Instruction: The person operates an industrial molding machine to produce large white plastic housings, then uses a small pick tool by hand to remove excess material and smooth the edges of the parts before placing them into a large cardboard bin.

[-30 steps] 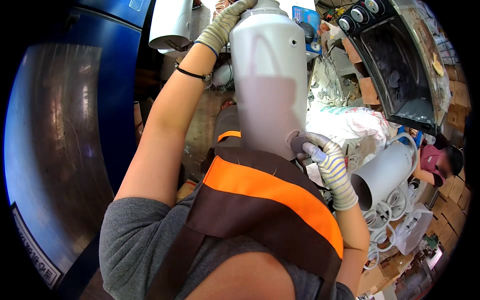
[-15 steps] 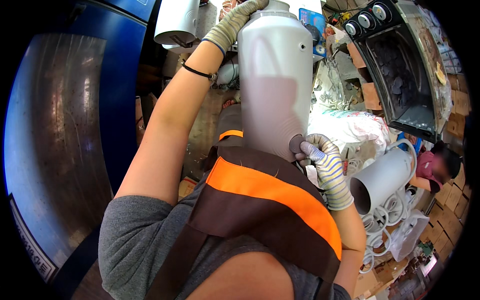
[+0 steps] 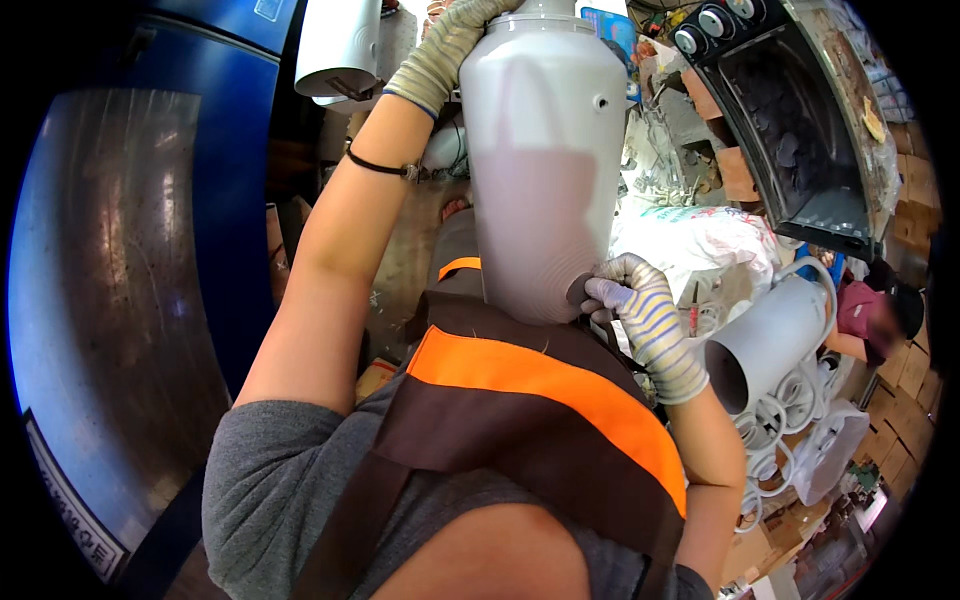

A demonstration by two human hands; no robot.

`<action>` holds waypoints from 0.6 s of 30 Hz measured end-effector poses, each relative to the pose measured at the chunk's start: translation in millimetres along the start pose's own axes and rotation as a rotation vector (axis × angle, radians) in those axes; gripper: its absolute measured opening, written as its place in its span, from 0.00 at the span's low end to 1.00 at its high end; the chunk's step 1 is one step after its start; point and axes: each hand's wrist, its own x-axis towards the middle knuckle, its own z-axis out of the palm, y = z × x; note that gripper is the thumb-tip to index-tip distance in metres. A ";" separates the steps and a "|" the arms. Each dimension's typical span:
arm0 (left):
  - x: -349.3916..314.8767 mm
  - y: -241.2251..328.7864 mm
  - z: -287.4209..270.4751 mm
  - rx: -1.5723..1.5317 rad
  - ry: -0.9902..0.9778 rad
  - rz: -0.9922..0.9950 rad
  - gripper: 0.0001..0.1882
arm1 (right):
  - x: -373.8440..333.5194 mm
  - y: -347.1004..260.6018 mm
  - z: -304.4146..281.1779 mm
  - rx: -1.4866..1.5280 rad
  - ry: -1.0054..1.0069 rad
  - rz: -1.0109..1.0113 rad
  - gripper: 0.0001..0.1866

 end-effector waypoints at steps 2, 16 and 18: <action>-2.0 1.9 -1.7 0.002 0.005 0.013 0.21 | 7.5 1.8 -4.1 -0.052 -0.042 0.041 0.09; -21.3 10.0 -9.5 -0.029 0.043 0.058 0.21 | 14.5 32.1 -8.6 -0.066 -0.008 0.011 0.59; -19.4 12.4 -14.8 -0.030 0.055 0.062 0.21 | 10.6 24.4 -5.9 -0.072 0.105 0.145 0.52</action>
